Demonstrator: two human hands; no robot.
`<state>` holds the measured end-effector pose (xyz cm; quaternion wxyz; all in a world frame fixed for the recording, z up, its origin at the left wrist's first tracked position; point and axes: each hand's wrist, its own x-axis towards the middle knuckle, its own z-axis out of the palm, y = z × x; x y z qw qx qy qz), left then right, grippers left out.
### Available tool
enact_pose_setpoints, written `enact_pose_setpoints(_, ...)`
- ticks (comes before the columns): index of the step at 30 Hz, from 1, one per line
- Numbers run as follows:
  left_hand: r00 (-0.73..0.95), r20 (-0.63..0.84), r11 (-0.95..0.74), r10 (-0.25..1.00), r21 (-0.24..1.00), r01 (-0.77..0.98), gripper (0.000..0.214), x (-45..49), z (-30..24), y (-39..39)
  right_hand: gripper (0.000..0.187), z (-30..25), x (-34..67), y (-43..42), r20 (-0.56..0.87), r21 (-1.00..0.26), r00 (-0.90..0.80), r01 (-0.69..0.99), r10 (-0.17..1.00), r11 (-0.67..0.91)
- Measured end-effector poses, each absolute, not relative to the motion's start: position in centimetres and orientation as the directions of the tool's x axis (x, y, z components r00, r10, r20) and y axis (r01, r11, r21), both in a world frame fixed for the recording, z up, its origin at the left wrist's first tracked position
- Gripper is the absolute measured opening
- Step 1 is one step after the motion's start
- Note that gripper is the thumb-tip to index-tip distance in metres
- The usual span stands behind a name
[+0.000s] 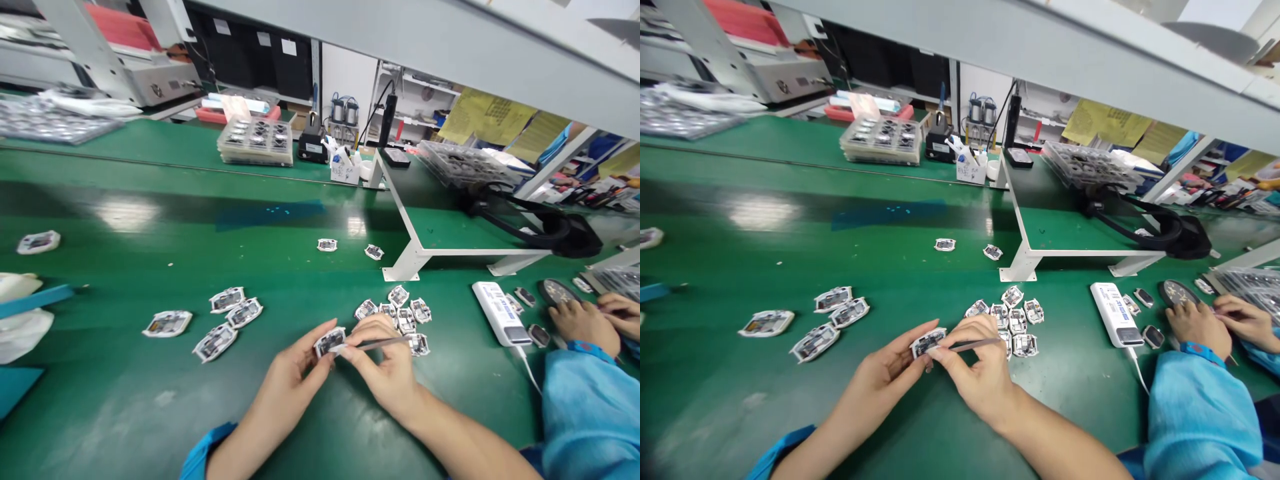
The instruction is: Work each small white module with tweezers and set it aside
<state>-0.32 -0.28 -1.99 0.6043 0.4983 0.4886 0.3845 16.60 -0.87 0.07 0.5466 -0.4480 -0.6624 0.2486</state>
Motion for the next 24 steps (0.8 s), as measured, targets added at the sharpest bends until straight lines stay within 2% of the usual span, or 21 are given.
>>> enact_pose_setpoints(5, 0.251, -0.223, 0.219, 0.942, 0.975, 0.044, 0.059, -0.3, -1.7, -0.3, 0.001, 0.3, 17.0, -0.7, 0.523, -0.805, -0.044, 0.304, 0.851, 0.510)
enact_pose_setpoints(13, 0.264, -0.278, 0.286, 0.924, 0.958, 0.009, 0.055, -0.5, -0.5, -0.2, 0.008, 0.8, 17.5, -0.3, 0.600, -0.718, -0.183, 0.307, 0.779, 0.625)
enact_pose_setpoints(19, 0.297, -0.293, 0.311, 0.909, 0.950, -0.012, 0.056, -0.3, -0.6, -0.3, 0.003, 0.1, 17.4, -0.1, 0.630, -0.702, -0.183, 0.281, 0.755, 0.654)
enact_pose_setpoints(24, 0.268, -0.268, 0.275, 0.926, 0.961, 0.010, 0.049, -0.3, -0.7, -0.4, 0.006, -0.1, 17.4, -0.1, 0.651, -0.672, -0.197, 0.301, 0.733, 0.677)
